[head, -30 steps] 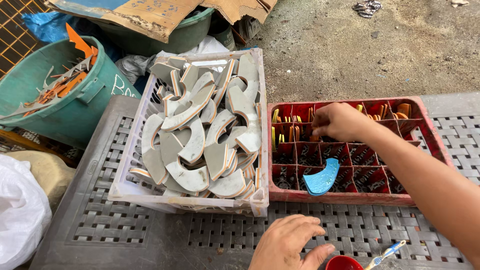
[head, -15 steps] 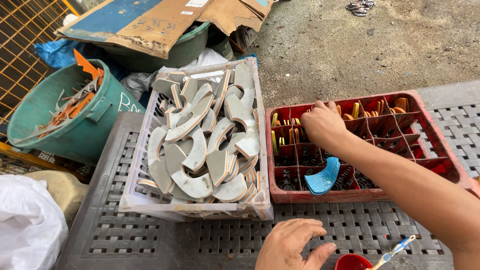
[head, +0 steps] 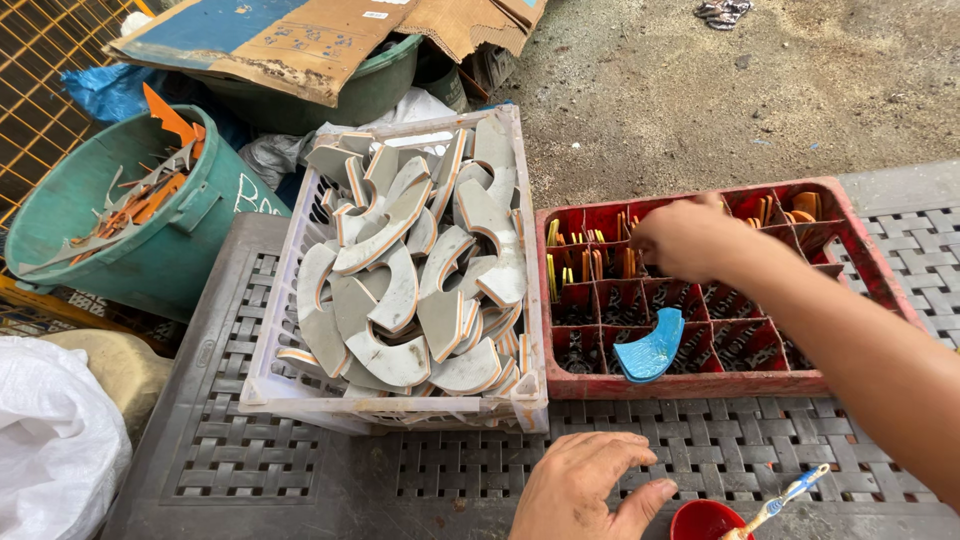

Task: The person paints the edges of several curved plastic pieces, likely sandal soles, using a small brush dipped in red paint. They handle each piece one at a time, apply paint to the edges, and place the finished pieces into a red crate with compartments.

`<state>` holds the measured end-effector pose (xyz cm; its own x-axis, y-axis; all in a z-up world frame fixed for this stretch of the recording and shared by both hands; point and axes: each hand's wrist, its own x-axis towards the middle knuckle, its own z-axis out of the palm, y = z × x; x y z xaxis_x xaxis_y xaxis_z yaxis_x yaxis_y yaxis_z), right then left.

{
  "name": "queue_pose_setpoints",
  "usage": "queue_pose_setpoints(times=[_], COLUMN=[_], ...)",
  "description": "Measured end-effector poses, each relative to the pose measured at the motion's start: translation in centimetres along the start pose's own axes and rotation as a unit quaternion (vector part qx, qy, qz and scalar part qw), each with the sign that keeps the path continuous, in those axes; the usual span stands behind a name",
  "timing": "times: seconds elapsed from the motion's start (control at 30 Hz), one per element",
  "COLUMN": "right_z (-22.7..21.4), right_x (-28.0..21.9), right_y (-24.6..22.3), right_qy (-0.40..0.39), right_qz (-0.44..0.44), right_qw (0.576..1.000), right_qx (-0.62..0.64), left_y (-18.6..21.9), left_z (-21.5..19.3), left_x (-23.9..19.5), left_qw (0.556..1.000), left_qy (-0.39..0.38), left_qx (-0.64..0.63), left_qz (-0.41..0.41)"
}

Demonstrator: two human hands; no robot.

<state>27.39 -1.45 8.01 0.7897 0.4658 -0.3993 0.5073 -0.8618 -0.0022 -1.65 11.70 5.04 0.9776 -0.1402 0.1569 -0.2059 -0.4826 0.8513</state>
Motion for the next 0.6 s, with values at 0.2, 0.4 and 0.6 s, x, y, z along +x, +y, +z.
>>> queue_pose_setpoints(times=[0.2,0.4,0.6], right_z=[2.1,4.9,3.6], right_x=[-6.2,-5.8,-7.3], right_y=[2.6,2.8,2.9], right_qy=[0.053,0.083,0.013], right_qz=[-0.232,-0.230,-0.211], right_qw=[0.969,0.969,0.977], right_qx=[0.066,0.046,0.031], left_y=[0.4,-0.1,-0.7], left_z=[-0.6,0.8,2.0], left_x=[0.8,2.6,5.6], left_qw=[0.996,0.988,0.965], left_qy=[0.013,0.094,0.104], left_qx=[0.036,0.118,0.239], left_qz=[-0.084,-0.040,0.016])
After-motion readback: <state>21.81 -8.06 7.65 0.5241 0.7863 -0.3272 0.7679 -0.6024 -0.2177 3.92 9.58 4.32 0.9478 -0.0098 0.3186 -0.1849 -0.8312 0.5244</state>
